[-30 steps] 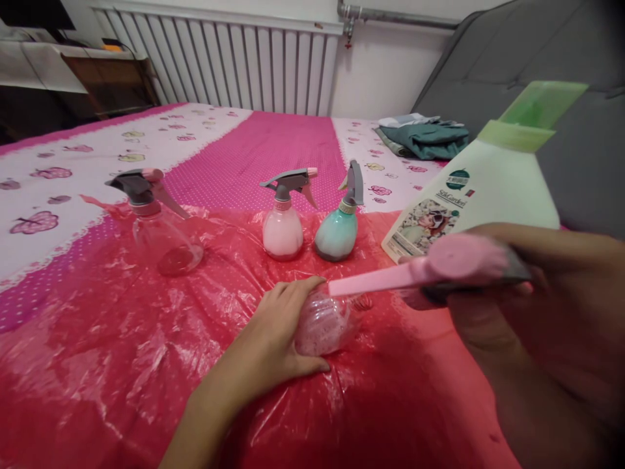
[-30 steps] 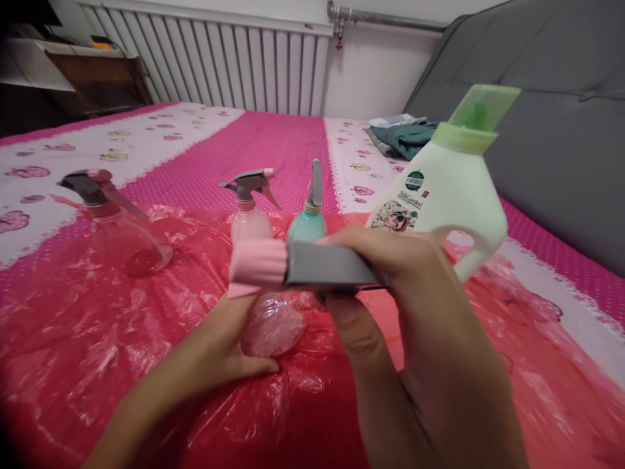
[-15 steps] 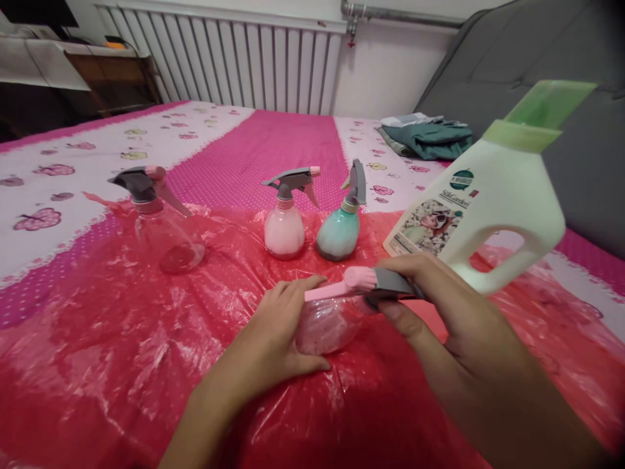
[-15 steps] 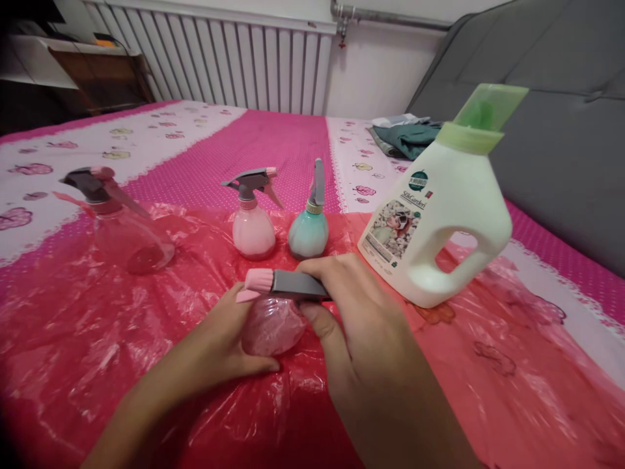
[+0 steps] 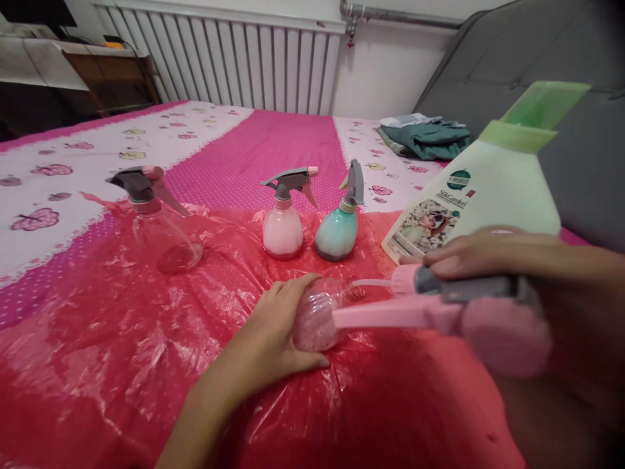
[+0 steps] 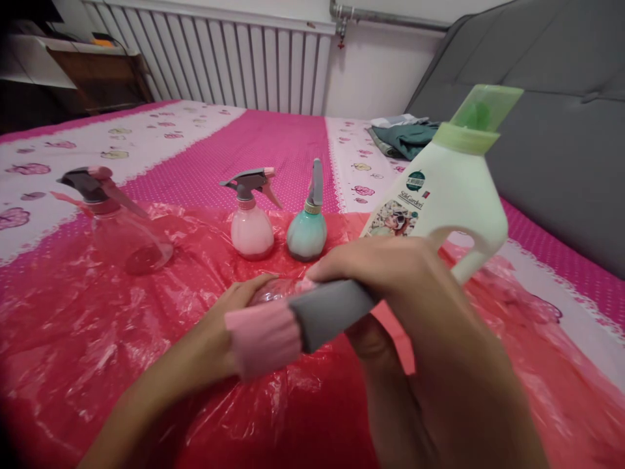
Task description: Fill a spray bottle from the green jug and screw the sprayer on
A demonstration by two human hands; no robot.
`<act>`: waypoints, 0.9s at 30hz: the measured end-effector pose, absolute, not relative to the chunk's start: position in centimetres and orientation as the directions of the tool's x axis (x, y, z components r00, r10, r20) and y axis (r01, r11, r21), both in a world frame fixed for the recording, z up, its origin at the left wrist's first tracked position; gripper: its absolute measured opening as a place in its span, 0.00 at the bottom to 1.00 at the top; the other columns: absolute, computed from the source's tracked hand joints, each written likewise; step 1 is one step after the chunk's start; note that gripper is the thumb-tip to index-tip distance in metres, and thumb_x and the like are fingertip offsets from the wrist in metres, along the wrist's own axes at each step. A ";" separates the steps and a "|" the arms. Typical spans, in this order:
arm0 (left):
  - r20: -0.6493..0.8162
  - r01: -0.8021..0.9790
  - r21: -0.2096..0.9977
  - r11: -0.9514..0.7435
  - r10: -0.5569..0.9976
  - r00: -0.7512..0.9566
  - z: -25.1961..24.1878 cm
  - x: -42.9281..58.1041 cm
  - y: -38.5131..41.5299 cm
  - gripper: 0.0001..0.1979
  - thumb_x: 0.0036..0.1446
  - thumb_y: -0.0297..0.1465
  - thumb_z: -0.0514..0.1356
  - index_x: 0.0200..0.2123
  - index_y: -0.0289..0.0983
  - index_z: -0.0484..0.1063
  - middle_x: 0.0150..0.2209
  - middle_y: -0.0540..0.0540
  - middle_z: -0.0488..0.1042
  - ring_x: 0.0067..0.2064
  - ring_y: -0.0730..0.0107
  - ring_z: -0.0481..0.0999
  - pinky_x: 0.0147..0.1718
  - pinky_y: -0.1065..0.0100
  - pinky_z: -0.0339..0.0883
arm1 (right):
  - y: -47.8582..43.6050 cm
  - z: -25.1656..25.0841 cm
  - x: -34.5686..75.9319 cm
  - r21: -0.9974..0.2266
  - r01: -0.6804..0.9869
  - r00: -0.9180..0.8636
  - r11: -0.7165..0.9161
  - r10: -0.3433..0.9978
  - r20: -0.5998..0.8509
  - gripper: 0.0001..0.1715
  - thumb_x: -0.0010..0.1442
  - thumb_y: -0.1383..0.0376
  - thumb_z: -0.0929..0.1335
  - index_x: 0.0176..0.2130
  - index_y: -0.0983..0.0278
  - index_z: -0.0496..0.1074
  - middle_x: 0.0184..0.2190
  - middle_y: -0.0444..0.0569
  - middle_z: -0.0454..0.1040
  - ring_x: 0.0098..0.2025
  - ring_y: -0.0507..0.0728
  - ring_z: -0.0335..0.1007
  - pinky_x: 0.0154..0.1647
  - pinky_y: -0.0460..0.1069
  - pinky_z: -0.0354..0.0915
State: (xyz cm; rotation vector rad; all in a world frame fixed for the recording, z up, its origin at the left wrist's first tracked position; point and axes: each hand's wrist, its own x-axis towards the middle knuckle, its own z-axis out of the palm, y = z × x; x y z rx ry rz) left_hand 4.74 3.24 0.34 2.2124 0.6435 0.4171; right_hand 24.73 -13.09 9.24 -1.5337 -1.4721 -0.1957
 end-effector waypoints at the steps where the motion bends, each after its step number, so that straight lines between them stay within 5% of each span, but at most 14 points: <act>1: 0.089 0.311 0.767 -0.561 0.573 0.815 0.3 4.7 3.3 0.49 0.51 0.38 0.78 0.73 0.53 0.61 0.68 0.42 0.71 0.68 0.32 0.71 0.66 0.35 0.68 | -12.9 9.4 24.3 -0.531 0.823 0.251 0.201 0.709 0.659 0.20 0.65 0.70 0.70 0.50 0.46 0.76 0.49 0.45 0.77 0.52 0.65 0.75 0.49 0.59 0.71; 5: 0.085 0.312 0.779 -0.544 0.585 0.807 0.1 4.5 3.3 0.46 0.55 0.39 0.75 0.73 0.51 0.60 0.67 0.39 0.72 0.69 0.33 0.71 0.65 0.33 0.68 | -12.5 9.8 23.3 -0.622 0.761 0.239 0.182 0.813 0.530 0.25 0.67 0.73 0.68 0.51 0.42 0.75 0.55 0.42 0.75 0.58 0.61 0.74 0.51 0.55 0.73; 10: 0.084 0.326 0.748 -0.579 0.570 0.818 0.0 4.4 3.2 0.48 0.56 0.38 0.75 0.74 0.50 0.57 0.69 0.38 0.69 0.69 0.37 0.70 0.66 0.36 0.68 | -12.5 9.0 24.1 -0.582 0.780 0.127 0.231 0.851 0.509 0.28 0.69 0.74 0.66 0.57 0.42 0.75 0.55 0.38 0.76 0.59 0.54 0.74 0.55 0.47 0.71; 15: 0.068 0.336 0.752 -0.568 0.573 0.816 0.1 4.5 3.2 0.47 0.55 0.37 0.75 0.73 0.49 0.58 0.68 0.38 0.70 0.68 0.37 0.71 0.66 0.37 0.68 | -12.3 8.8 24.1 -0.550 0.808 0.133 0.212 0.843 0.521 0.21 0.71 0.71 0.66 0.54 0.46 0.74 0.50 0.41 0.78 0.53 0.56 0.78 0.51 0.50 0.74; 22: 0.037 0.350 0.763 -0.544 0.577 0.816 0.5 4.6 3.4 0.53 0.49 0.38 0.80 0.73 0.48 0.59 0.71 0.37 0.69 0.71 0.31 0.68 0.69 0.32 0.63 | -12.7 9.5 23.8 -0.570 0.820 0.428 0.059 0.598 0.678 0.12 0.72 0.65 0.67 0.51 0.49 0.75 0.51 0.47 0.77 0.61 0.67 0.75 0.57 0.63 0.70; 27: 0.014 0.341 0.794 -0.502 0.577 0.817 0.5 4.7 3.4 0.52 0.51 0.37 0.79 0.74 0.47 0.58 0.72 0.36 0.67 0.73 0.34 0.67 0.70 0.34 0.63 | -12.3 8.7 24.6 -0.603 0.792 0.349 0.098 0.738 0.578 0.12 0.71 0.67 0.67 0.50 0.50 0.74 0.52 0.44 0.79 0.57 0.60 0.77 0.52 0.56 0.74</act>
